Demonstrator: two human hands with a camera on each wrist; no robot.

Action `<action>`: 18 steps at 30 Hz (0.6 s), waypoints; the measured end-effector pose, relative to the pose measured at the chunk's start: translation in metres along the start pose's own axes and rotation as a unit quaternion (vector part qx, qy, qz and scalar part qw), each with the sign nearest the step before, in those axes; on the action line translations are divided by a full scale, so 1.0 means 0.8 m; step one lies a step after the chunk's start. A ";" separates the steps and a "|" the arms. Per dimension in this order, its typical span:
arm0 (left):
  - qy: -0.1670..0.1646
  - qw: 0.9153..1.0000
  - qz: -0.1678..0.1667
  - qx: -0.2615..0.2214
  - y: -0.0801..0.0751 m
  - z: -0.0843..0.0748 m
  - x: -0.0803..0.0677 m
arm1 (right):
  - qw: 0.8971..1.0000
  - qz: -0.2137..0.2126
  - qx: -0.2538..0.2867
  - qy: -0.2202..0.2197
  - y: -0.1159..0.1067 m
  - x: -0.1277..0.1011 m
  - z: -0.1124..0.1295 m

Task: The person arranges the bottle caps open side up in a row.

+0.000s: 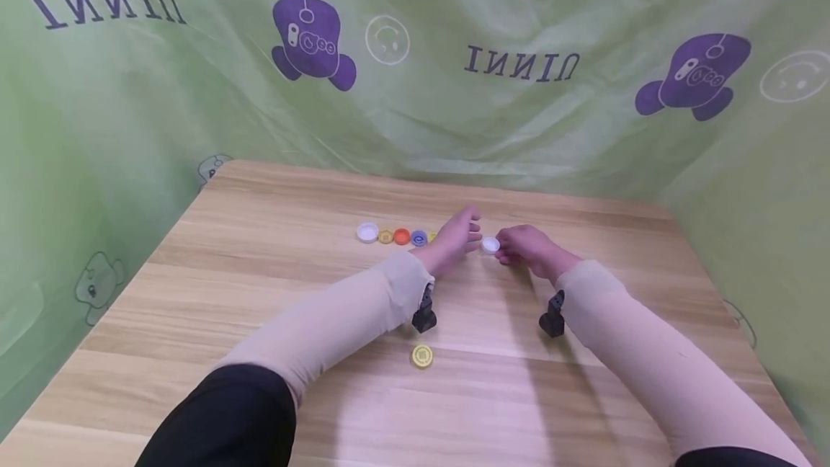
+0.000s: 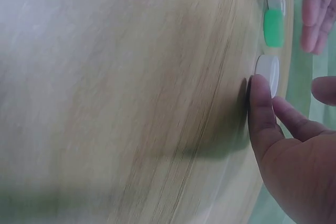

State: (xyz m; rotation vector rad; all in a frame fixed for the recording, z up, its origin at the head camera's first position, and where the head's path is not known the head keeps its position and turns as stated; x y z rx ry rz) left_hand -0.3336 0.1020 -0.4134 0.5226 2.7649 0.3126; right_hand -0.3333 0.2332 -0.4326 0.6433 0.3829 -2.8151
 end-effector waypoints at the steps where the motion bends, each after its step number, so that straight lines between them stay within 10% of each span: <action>1: 0.004 1.000 -0.009 -0.006 -0.005 -0.003 -0.001 | 1.000 0.002 -0.003 0.001 0.001 0.001 0.000; 18: 0.001 1.000 -0.009 0.024 -0.049 -0.003 -0.024 | 0.999 -0.002 -0.047 -0.017 0.009 -0.003 0.001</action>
Point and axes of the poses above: each hand's wrist, its own x-axis towards the middle knuckle, its own y-axis out of the palm, z = x × y, the point moved 7 cm from there along x, towards the middle knuckle, and after that the axes turned 2 degrees about z, right-handed, at the moved point
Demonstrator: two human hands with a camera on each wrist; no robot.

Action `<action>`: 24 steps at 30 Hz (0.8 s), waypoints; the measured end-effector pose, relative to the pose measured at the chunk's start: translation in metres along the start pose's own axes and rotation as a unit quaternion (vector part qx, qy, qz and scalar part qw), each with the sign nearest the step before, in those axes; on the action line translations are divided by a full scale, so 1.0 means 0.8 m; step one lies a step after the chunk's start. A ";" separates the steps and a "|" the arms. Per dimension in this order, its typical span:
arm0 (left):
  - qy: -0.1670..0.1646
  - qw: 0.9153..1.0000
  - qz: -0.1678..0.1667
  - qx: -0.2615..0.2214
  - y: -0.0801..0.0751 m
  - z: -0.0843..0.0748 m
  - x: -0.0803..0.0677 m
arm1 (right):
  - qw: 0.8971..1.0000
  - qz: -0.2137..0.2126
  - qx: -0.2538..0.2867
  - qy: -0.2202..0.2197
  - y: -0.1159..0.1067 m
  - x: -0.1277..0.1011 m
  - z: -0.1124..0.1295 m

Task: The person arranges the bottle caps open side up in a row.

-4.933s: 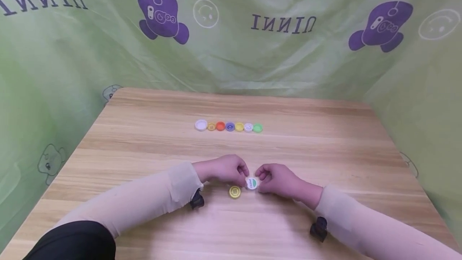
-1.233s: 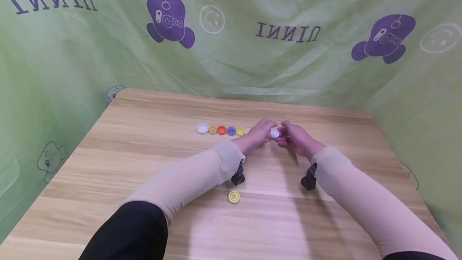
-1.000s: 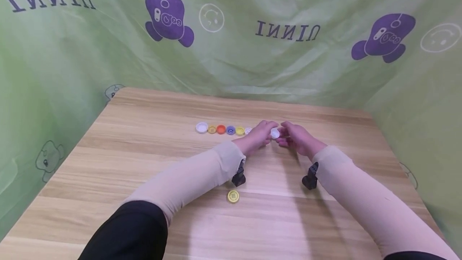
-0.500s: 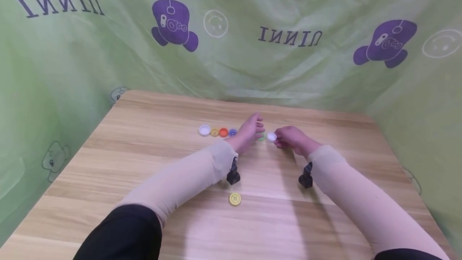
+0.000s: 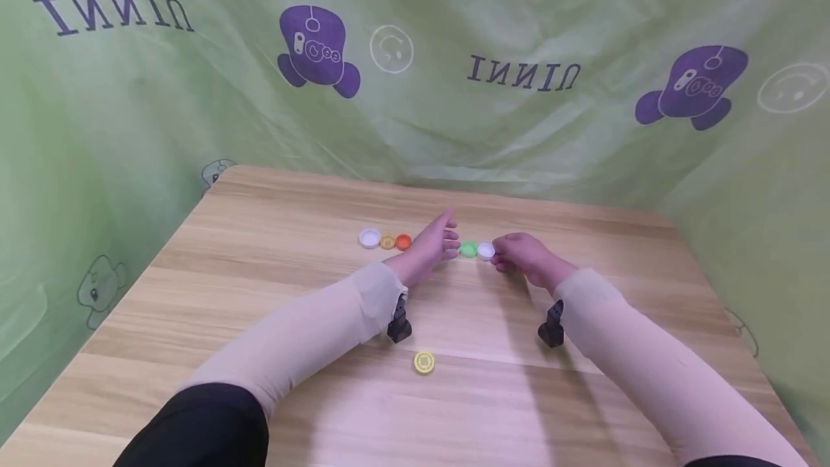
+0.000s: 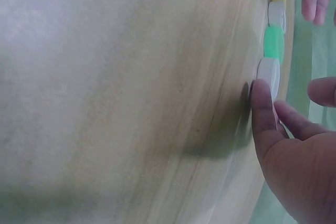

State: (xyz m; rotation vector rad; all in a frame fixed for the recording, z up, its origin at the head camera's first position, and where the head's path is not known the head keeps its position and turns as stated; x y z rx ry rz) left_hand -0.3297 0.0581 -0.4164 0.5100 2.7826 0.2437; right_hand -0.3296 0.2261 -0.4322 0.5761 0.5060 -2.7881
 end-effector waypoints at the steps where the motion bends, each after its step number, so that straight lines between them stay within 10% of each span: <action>1: 0.000 1.000 0.002 0.002 -0.002 0.003 -0.002 | 1.000 -0.003 -0.001 -0.004 0.000 -0.002 -0.001; 8: -0.016 0.994 0.042 0.099 -0.025 0.024 -0.033 | 1.000 -0.017 -0.016 -0.015 0.010 -0.023 -0.008; 24: -0.056 0.968 0.104 0.222 -0.053 0.057 -0.110 | 0.986 0.150 -0.055 -0.040 0.124 -0.089 -0.011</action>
Point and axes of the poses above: each hand's wrist, its own x-axis towards the middle knuckle, its own y-axis out of the palm, z = x × y, the point moved 7 cm from there along x, towards the middle knuckle, and after that the axes turned 2 degrees about z, right-handed, at the moved point
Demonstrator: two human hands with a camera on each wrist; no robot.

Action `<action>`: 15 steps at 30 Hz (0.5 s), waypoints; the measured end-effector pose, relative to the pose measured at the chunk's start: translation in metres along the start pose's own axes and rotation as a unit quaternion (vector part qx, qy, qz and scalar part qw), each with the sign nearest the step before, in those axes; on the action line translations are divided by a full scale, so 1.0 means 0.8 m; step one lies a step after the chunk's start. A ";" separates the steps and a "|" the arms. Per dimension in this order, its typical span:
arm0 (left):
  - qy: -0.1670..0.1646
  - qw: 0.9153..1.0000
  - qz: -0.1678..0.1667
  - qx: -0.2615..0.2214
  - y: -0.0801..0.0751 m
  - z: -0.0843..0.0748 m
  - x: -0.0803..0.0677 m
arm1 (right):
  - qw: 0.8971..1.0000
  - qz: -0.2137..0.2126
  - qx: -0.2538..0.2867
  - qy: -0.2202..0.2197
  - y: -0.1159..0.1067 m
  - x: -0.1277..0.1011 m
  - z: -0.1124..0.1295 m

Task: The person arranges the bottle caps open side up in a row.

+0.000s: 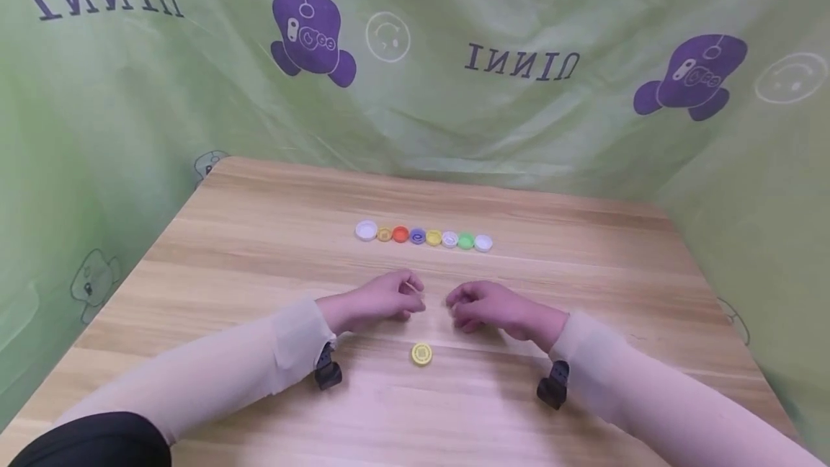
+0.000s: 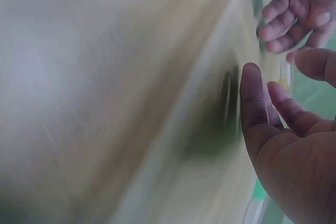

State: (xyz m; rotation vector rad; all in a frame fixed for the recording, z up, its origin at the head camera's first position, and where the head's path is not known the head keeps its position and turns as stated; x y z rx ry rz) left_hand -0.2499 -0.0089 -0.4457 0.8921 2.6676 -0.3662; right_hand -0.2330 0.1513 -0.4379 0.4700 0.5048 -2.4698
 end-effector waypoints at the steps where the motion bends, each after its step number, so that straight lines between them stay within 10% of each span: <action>1: -0.002 1.000 -0.002 0.012 0.001 0.002 -0.004 | 1.000 0.005 -0.006 -0.001 0.006 -0.002 -0.001; 8: 0.006 0.995 -0.017 0.099 0.009 0.005 -0.029 | 0.998 0.027 -0.051 -0.018 0.041 -0.017 0.001; 15: 0.052 0.971 0.002 0.231 0.026 0.004 -0.039 | 0.992 0.007 -0.119 -0.042 0.055 -0.022 0.000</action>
Point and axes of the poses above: each hand's wrist, its own x-axis towards the middle knuckle, its own y-axis out of the palm, z = x × y, the point moved 7 cm from there along x, towards the middle knuckle, and after that the axes turned 2 degrees about z, right-handed, at the moved point
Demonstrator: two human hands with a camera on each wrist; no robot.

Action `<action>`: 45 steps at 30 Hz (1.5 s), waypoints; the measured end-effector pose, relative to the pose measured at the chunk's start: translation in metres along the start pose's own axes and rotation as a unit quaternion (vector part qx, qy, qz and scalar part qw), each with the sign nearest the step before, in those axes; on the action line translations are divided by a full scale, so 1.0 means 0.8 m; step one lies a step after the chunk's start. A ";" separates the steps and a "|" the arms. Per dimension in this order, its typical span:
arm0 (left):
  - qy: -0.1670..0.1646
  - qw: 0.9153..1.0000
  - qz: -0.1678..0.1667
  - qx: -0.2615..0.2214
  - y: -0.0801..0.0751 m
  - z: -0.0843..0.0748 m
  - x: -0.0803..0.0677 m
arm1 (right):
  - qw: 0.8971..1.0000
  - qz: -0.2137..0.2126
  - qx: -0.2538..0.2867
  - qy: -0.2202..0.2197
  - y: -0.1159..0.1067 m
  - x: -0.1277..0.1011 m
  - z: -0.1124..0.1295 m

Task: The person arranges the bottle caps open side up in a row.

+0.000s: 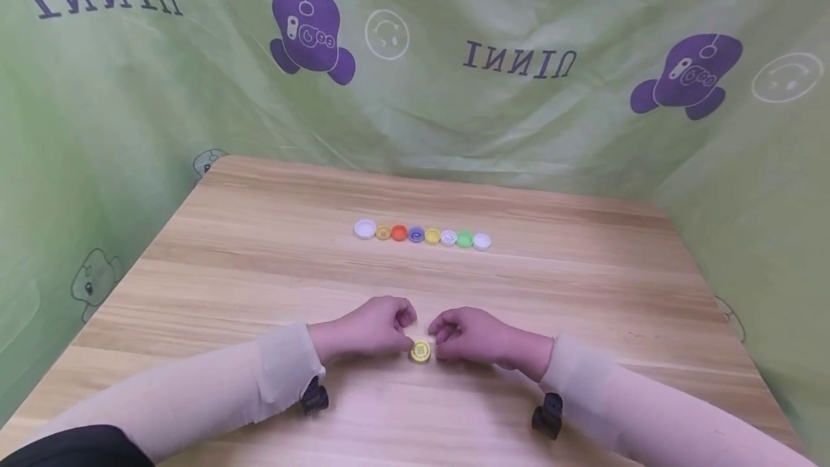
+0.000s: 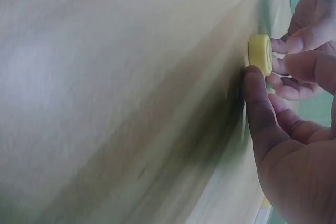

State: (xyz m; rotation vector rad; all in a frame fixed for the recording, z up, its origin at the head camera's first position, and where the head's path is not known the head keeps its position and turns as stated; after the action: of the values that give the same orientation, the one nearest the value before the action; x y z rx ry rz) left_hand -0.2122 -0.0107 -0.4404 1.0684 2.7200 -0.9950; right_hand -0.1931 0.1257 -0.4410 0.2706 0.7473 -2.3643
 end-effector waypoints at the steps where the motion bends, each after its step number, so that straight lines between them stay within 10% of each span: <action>1: 0.003 1.000 0.003 0.009 0.001 -0.001 -0.001 | 1.000 -0.003 -0.007 -0.003 0.002 0.000 0.001; 25: 0.036 0.999 -0.014 0.026 0.009 -0.003 -0.005 | 0.992 -0.063 -0.078 -0.075 0.021 0.006 0.010; 32: 0.023 0.998 -0.008 -0.057 0.005 0.001 -0.002 | 0.997 -0.056 -0.019 -0.047 0.010 0.010 -0.001; 45: 0.025 0.995 -0.084 -0.057 -0.028 -0.013 0.016 | 0.988 -0.103 0.110 -0.027 -0.031 0.016 0.004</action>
State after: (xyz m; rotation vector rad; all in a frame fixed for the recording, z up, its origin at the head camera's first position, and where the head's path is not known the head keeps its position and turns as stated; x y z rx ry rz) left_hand -0.2337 -0.0091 -0.4232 0.8714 2.9070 -0.8307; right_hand -0.2187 0.1327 -0.4323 0.2300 0.5082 -2.6446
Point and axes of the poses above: each hand's wrist, its own x-axis towards the middle knuckle, its own y-axis out of the palm, z = x × y, the point moved 7 cm from there along x, towards the middle knuckle, and after that the axes turned 2 degrees about z, right-handed, at the moved point
